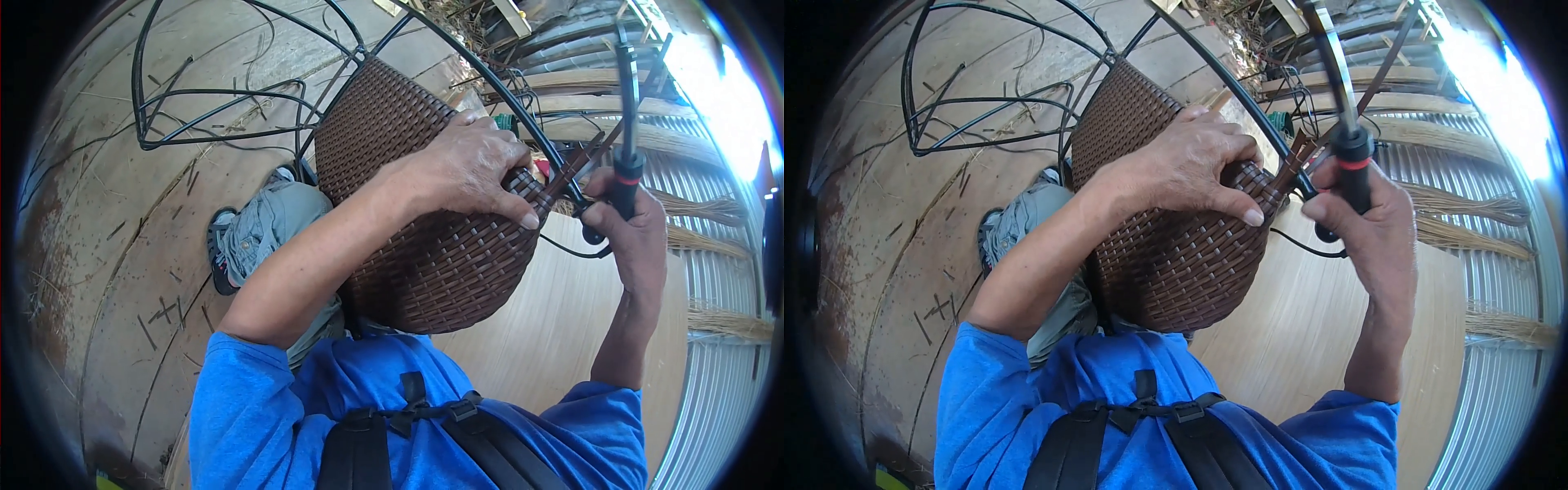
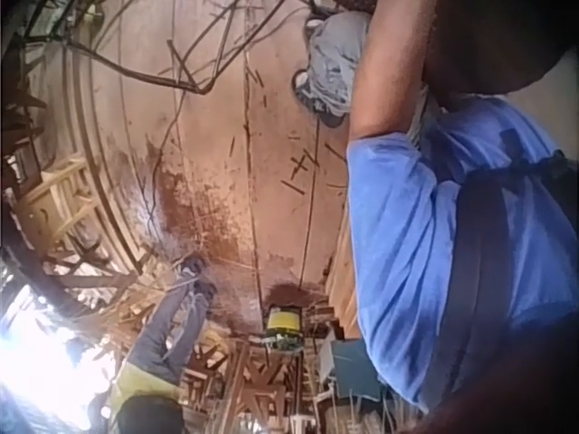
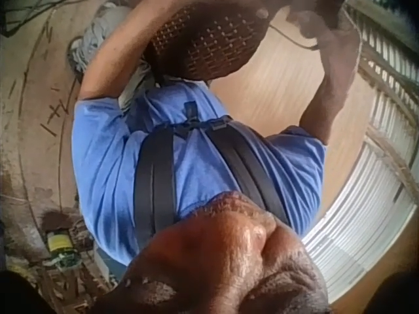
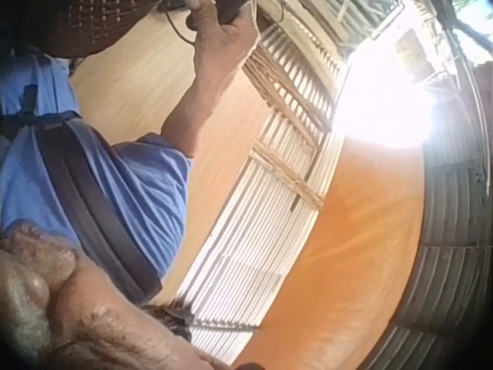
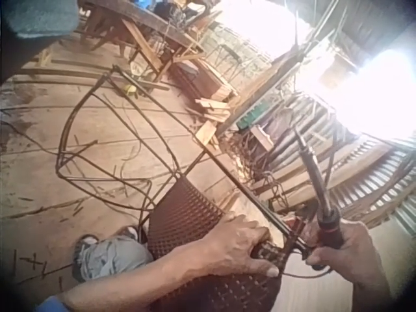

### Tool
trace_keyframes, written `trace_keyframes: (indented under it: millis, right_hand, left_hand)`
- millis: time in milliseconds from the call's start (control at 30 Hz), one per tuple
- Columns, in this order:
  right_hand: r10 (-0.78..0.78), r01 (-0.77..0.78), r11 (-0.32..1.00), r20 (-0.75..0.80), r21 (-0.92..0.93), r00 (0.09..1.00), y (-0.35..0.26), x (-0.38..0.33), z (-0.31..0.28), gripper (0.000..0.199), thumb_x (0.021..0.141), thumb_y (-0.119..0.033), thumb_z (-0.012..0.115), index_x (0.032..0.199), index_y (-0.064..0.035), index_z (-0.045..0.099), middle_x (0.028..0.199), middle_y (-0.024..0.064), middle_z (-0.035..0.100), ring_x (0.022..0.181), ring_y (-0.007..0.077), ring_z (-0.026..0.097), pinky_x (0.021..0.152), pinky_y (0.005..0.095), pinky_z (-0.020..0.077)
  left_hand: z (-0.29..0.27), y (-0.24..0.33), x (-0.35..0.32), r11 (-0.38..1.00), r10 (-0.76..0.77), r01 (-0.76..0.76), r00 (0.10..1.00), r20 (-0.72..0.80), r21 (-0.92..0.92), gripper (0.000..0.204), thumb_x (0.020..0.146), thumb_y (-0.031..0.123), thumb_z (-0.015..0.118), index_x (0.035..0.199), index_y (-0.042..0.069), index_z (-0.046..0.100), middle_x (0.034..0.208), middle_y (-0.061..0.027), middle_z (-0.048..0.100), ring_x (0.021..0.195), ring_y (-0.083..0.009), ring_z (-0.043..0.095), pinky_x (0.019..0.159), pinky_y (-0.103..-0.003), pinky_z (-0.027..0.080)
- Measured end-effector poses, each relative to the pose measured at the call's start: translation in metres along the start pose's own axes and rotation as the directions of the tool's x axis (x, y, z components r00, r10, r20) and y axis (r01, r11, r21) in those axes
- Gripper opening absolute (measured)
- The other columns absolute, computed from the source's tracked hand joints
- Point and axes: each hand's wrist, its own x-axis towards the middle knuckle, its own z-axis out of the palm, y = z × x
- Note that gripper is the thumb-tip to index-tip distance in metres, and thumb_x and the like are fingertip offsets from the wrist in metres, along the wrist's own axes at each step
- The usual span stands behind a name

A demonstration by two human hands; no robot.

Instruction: The recorder is weaving and securing synthetic wicker onto a chair frame using various hand tools.

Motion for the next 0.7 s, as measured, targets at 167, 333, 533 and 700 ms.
trace_keyframes:
  millis: [167, 333, 533, 700]
  right_hand:
    - [-0.066, 0.072, 0.996, 0.104, -0.059, 0.992, 0.005, -0.001, -0.004, 0.036, 0.068, -0.021, 0.079, 0.089, 0.0004, 0.060, 0.086, 0.0006, 0.054, 0.075, 0.0109, 0.053, 0.067, 0.0255, 0.0433]
    - [-0.187, 0.173, 0.949, -0.030, -0.265, 0.982, 0.004, -0.006, 0.009, 0.029, 0.072, -0.015, 0.075, 0.094, -0.0011, 0.062, 0.081, 0.0052, 0.055, 0.074, 0.0150, 0.054, 0.067, 0.0290, 0.0426]
    - [-0.320, 0.246, 0.839, -0.076, -0.485, 0.944, -0.001, 0.002, 0.021, 0.022, 0.074, -0.015, 0.073, 0.088, -0.0017, 0.062, 0.077, 0.0100, 0.055, 0.067, 0.0214, 0.055, 0.063, 0.0344, 0.0427]
    - [-0.465, 0.343, 0.776, -0.113, -0.529, 0.878, 0.001, 0.004, 0.026, 0.017, 0.069, -0.004, 0.068, 0.083, -0.0013, 0.060, 0.080, 0.0121, 0.058, 0.071, 0.0260, 0.059, 0.065, 0.0333, 0.0453]
  left_hand:
    - [-0.011, -0.012, -0.003, 0.996, 0.047, -0.038, 0.993, 0.109, -0.079, 0.063, 0.067, 0.052, 0.069, 0.113, 0.011, 0.059, 0.102, -0.0111, 0.058, 0.110, -0.0298, 0.047, 0.102, -0.043, 0.027]
    - [-0.007, -0.003, -0.003, 0.999, 0.049, -0.048, 0.996, 0.072, -0.015, 0.065, 0.068, 0.058, 0.065, 0.114, 0.012, 0.059, 0.103, -0.0115, 0.057, 0.110, -0.0302, 0.047, 0.102, -0.044, 0.027]
    - [-0.001, 0.003, -0.006, 0.996, 0.007, -0.008, 1.000, 0.017, 0.086, 0.075, 0.067, 0.067, 0.061, 0.116, 0.010, 0.057, 0.107, -0.0143, 0.057, 0.111, -0.0315, 0.048, 0.101, -0.045, 0.026]
    - [0.005, 0.005, -0.008, 0.990, 0.016, -0.010, 0.999, -0.045, 0.141, 0.081, 0.062, 0.069, 0.064, 0.114, 0.007, 0.059, 0.115, -0.0176, 0.055, 0.120, -0.0364, 0.041, 0.108, -0.050, 0.019]
